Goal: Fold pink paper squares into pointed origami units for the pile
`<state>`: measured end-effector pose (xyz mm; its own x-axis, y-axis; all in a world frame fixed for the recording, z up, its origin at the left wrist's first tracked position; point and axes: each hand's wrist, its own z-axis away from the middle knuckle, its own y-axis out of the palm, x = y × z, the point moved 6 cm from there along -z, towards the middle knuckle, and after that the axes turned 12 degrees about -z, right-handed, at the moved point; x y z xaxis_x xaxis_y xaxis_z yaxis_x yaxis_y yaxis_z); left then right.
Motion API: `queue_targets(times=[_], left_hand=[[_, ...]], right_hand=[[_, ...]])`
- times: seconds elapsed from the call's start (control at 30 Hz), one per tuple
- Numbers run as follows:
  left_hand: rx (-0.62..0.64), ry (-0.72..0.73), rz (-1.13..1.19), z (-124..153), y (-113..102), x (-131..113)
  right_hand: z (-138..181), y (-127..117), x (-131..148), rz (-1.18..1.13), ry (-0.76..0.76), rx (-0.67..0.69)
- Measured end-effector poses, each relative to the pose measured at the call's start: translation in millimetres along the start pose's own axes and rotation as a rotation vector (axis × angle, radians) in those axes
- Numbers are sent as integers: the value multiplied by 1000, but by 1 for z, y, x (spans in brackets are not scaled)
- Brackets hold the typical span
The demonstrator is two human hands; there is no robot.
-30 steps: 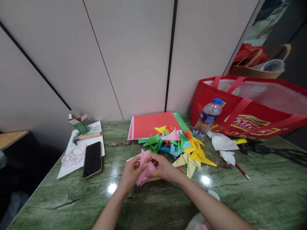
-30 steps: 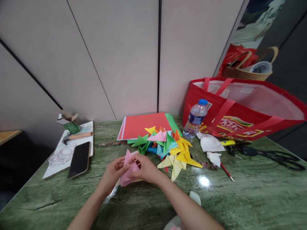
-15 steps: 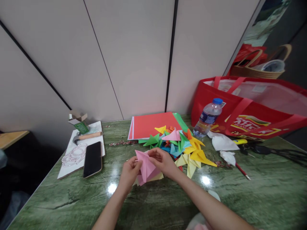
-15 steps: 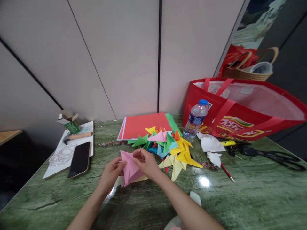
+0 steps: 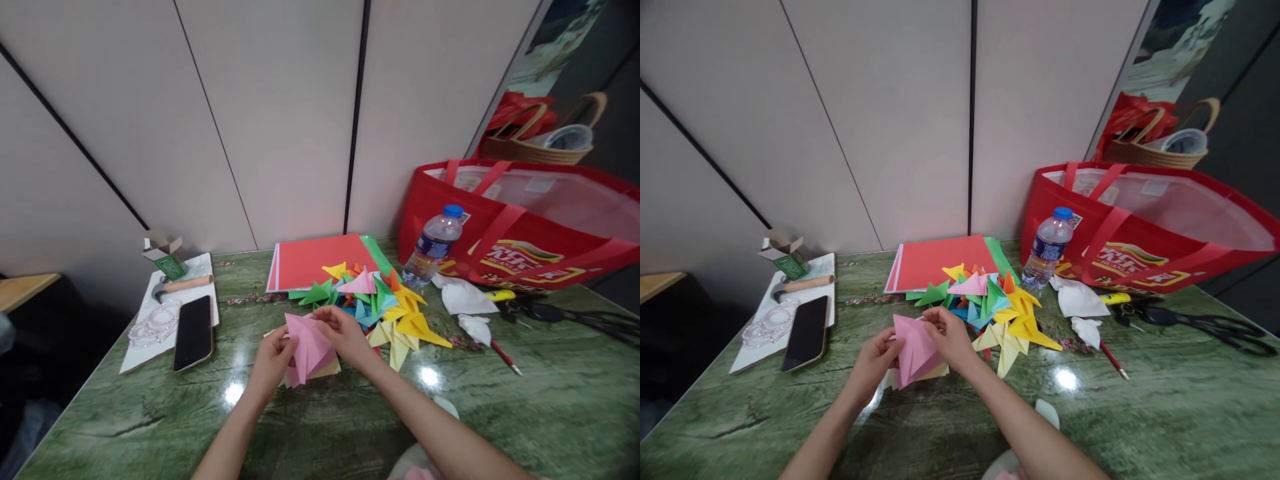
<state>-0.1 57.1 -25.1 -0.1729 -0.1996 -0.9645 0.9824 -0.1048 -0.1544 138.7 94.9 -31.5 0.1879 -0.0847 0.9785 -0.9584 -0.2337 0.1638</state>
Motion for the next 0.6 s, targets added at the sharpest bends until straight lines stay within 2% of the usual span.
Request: queue_targets(times=[0.13, 0.33, 0.6], left_hand=[[7, 0, -9, 0, 1, 2], [-83, 25, -48, -3, -9, 5], [-67, 35, 128, -4, -8, 1]], right_hand=[[1, 2, 1, 5, 0, 19], [2, 5, 3, 33, 12, 38], [4, 11, 3, 3, 46, 83]])
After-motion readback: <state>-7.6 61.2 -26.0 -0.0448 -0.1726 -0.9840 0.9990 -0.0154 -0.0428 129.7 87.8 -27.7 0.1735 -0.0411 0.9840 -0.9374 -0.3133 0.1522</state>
